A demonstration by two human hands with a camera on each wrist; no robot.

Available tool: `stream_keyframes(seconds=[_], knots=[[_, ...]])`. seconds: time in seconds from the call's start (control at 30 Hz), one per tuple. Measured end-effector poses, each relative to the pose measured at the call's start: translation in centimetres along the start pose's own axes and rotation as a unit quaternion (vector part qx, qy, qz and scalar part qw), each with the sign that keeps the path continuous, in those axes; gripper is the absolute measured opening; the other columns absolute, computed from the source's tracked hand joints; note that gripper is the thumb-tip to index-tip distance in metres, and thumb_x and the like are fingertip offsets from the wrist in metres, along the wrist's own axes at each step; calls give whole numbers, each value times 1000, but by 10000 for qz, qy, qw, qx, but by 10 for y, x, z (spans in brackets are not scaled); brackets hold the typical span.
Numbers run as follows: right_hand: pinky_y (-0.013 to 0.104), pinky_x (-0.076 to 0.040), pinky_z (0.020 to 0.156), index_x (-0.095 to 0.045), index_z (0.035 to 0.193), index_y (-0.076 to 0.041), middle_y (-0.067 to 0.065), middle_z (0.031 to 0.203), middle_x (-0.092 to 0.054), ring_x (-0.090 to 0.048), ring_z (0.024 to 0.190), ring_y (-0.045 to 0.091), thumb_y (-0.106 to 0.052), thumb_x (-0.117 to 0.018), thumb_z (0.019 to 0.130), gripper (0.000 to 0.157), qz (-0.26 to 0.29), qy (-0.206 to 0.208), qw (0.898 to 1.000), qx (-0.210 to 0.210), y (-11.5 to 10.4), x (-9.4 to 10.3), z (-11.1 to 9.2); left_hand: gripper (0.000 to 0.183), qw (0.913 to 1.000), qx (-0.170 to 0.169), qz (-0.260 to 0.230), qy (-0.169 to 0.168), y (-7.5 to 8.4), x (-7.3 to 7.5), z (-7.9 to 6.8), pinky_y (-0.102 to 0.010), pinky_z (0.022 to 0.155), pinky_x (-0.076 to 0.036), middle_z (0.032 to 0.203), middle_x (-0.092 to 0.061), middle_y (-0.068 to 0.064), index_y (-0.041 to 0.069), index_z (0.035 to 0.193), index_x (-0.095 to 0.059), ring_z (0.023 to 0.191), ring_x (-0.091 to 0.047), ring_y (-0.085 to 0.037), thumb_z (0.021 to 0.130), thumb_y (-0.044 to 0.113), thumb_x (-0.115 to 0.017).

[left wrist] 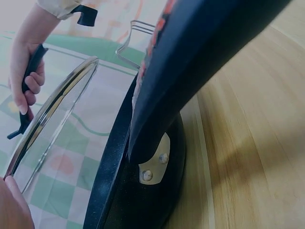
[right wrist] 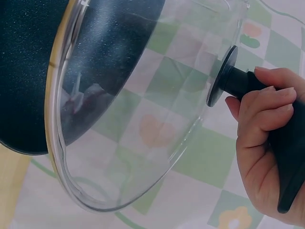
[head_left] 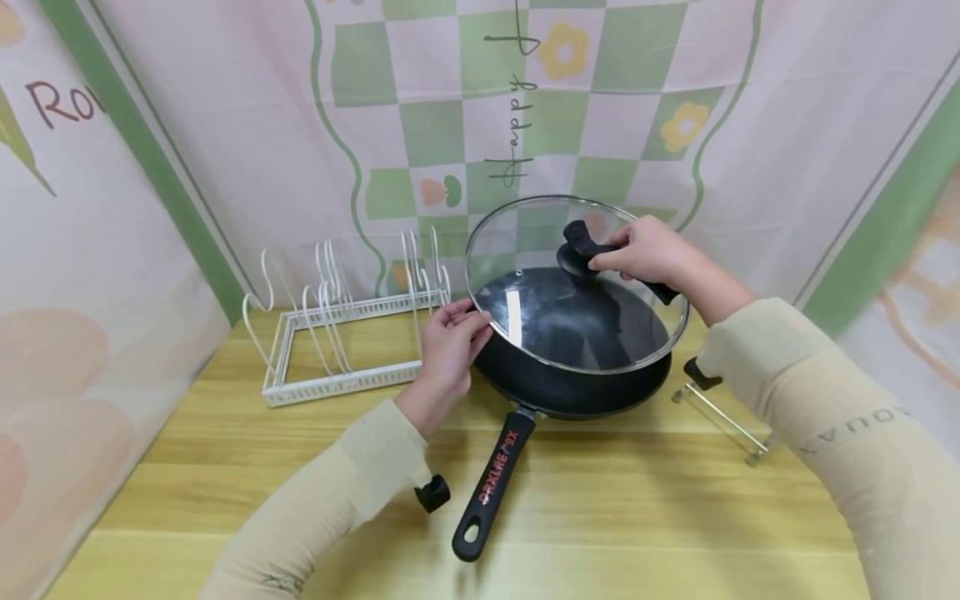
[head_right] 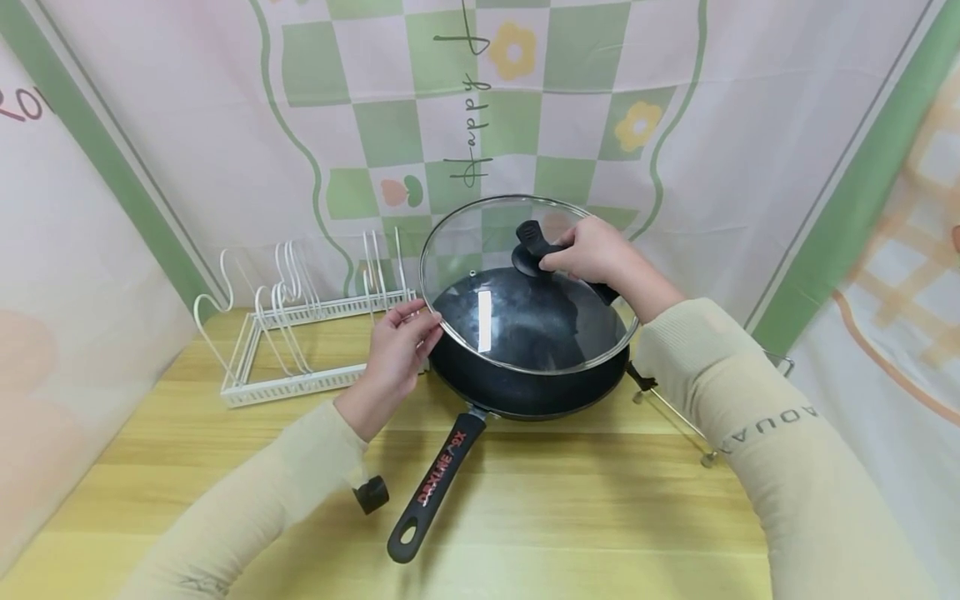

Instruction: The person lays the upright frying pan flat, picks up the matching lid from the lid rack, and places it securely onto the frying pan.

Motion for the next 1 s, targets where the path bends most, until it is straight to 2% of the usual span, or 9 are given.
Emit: stream_keyframes(seconds=[0.2,0.43,0.7,0.9,1.0], knots=[[33,-40,61,-72,100,-1,0,58,-56,-52,58,18,-31,-72,94,31,-131,15,9999,-26,0,-5,0,30,9998,116,124,-39,-6,5,2,-19,66,-57,82,-55,-2,0,114,-57,63,-60,-9,89,-15,-64],[30,-43,61,-73,113,3,3,64,-64,-61,62,21,-28,-74,93,36,14,30,10000,-80,1,-15,4,30,9996,193,188,65,-9,13,4,-19,65,-57,81,-54,-2,0,114,-57,63,-59,-8,89,-15,-64],[30,-44,63,-73,110,4,1,62,-64,-62,61,19,-28,-74,93,36,-46,1,10000,0,3,-20,7,30,9993,227,270,130,-11,18,6,-19,66,-57,83,-56,-3,-2,116,-57,65,-59,-9,89,-14,-64],[30,-45,65,-72,114,6,3,66,-66,-61,62,18,-28,-74,93,40,-110,-15,9999,47,1,-22,6,31,9990,254,340,148,-14,20,6,-19,66,-57,89,-57,-6,-2,118,-56,66,-59,-10,90,-14,-63],[30,-44,66,-73,110,6,3,66,-66,-61,61,16,-27,-74,93,38,-150,11,9998,94,0,-23,6,32,9990,246,338,166,-16,21,6,-19,65,-57,89,-58,-7,-3,118,-56,65,-59,-10,90,-14,-63]])
Point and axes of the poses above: each hand's wrist, its own z-axis towards the middle knuckle, its own x-axis out of the back of the hand, y = z × x, the point moved 8 cm from there along z, towards the middle knuckle
